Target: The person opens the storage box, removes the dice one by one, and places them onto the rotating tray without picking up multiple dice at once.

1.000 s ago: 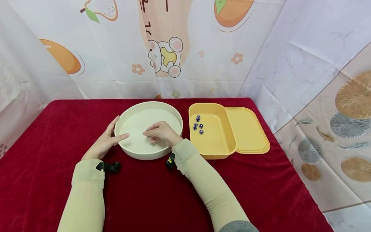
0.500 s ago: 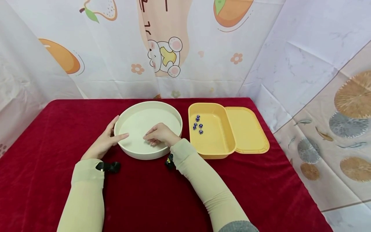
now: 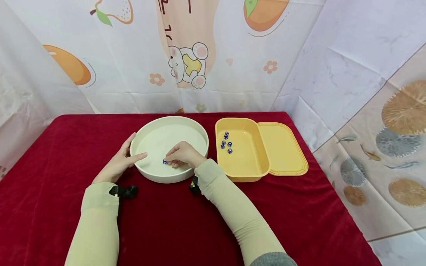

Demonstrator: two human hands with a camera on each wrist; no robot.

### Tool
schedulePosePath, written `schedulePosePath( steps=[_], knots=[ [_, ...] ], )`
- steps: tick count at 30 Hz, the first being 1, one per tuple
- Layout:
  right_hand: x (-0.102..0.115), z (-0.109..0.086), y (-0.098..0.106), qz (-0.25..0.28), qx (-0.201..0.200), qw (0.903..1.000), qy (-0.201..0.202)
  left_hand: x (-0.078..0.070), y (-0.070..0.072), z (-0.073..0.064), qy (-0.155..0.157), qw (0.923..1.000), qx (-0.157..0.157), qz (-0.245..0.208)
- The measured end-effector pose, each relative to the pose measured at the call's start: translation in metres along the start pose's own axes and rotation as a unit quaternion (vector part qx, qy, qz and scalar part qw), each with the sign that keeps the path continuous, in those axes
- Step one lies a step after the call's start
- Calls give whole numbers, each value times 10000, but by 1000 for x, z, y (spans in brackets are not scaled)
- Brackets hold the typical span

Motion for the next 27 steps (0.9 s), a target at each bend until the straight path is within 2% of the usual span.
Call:
schedulePosePath(
  steps=[8,14,20,27],
  knots=[
    [1,-1,0,-87,-201,9997,81,0,0,0,2,10000,10,-3],
    [3,-4,0,-251,-295,9986,368,0,0,-1,-8,10000,-1,-5],
    [8,-11,4,-58,-321,9977,602,0,0,-2,-14,10000,14,13],
    [24,-23,13,129,-305,9965,763,2,0,-1,0,10000,33,-38]
  ],
)
Point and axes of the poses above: each hand's wrist, its own z-axis towards the middle knuckle, its own y-axis out of the back of the hand, x = y × z, the point moved 1 cm from there along z, towards the middle knuckle, and after that the axes turned 2 degrees about x, right-handed, at the moved point
